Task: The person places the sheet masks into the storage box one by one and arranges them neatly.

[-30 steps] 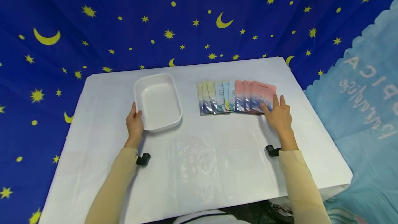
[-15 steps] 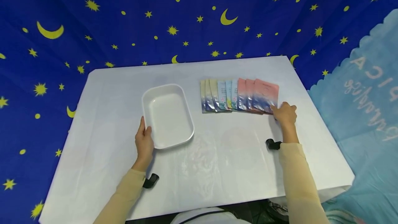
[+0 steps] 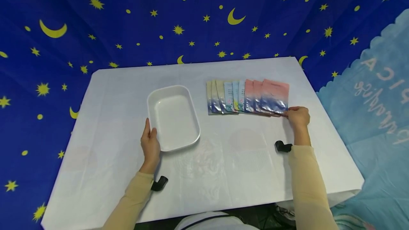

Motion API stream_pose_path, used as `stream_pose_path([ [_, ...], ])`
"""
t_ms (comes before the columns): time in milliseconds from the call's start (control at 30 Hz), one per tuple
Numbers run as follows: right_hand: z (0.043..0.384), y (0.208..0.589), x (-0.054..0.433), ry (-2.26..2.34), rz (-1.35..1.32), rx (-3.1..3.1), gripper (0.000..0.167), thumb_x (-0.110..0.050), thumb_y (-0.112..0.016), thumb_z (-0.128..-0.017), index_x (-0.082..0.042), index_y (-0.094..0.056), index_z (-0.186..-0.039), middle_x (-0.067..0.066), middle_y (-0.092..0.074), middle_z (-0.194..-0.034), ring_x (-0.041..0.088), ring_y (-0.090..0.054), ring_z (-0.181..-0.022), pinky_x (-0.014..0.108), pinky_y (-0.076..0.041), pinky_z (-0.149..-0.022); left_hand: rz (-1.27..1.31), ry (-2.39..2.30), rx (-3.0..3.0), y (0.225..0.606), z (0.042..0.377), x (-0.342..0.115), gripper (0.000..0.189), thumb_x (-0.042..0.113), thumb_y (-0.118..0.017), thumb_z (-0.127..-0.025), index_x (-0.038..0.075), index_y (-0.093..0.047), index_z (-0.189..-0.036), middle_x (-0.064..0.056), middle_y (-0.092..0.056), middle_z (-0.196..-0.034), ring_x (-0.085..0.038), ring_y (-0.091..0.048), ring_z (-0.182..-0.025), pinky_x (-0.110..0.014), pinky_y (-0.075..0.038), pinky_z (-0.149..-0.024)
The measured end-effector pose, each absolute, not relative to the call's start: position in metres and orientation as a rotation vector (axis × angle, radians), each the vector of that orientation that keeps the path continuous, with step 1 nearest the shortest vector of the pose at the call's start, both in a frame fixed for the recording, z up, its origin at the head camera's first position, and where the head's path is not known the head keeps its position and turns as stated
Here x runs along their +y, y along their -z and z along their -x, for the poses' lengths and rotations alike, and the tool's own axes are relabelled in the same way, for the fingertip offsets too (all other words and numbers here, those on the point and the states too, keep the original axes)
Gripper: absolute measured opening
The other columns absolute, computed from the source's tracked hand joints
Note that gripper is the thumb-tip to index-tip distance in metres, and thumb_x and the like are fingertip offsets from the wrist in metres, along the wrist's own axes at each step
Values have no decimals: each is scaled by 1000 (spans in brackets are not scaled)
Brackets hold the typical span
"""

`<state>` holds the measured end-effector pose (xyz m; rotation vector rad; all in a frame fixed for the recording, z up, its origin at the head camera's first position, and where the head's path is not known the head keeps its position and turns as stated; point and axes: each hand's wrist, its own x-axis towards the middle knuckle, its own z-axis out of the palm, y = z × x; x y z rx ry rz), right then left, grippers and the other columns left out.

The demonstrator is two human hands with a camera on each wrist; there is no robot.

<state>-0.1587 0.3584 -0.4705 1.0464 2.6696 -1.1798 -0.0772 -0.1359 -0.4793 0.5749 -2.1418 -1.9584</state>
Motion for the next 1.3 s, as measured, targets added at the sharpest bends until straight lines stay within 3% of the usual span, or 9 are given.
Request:
stream_pose_path([
  [100,160,472,362,1332,-1067,2578,38,-7,-59,-90,8,-61,-125,2,-66,-66,1,-62,-57,15,-53,-60,-581,1972,-2115,480,77,-135,53,5,-38,-102,3,-25,-153,-12,-21,-161,-25,-17,-150,-36,-16,-125],
  [167,159,472,363,1491,-1114,2487,38,-3,-56,-90,10,-59,-126,-13,-57,-55,-4,-59,-47,13,-54,-53,-586,1982,-2098,480,77,-135,53,5,-38,-102,3,-25,-153,-12,-22,-161,-24,-18,-150,-36,-16,-125],
  [233,158,472,362,1599,-1156,2437,38,-1,-56,-90,11,-59,-126,-16,-54,-49,-4,-58,-45,12,-54,-52,-583,1993,-2080,480,78,-135,52,4,-38,-102,3,-25,-153,-12,-22,-161,-24,-18,-150,-36,-17,-125],
  [433,149,468,358,1870,-1263,2311,30,4,-59,-90,9,-61,-119,-11,-59,-52,0,-61,-47,14,-56,-54,-586,2001,-2058,481,81,-134,52,5,-39,-102,4,-27,-153,-11,-23,-161,-24,-18,-150,-35,-16,-125],
  [667,139,461,346,2081,-1345,2211,12,5,-61,-90,-3,-68,-94,-8,-61,-61,3,-63,-49,16,-57,-54,-584,2012,-2053,480,81,-134,52,6,-39,-103,4,-27,-153,-11,-23,-161,-23,-18,-150,-35,-16,-125],
  [833,131,453,333,2219,-1320,2150,24,8,-62,-88,-12,-66,-76,-6,-63,-63,4,-64,-49,15,-56,-52,-588,2004,-2068,480,81,-133,51,7,-39,-103,5,-27,-153,-11,-22,-161,-23,-18,-150,-35,-15,-125],
  [1133,110,444,295,2428,-1124,2115,27,14,-61,-86,-9,-69,-74,-1,-67,-62,7,-66,-50,16,-56,-52,-579,1997,-2068,480,82,-132,51,6,-39,-103,5,-28,-153,-12,-24,-161,-24,-19,-150,-35,-17,-125],
  [1300,103,442,269,2442,-942,2183,16,17,-59,-86,4,-69,-88,-1,-67,-65,8,-67,-52,16,-57,-54,-572,2006,-2064,480,83,-132,51,6,-39,-103,5,-27,-153,-12,-23,-161,-24,-19,-150,-35,-17,-125],
])
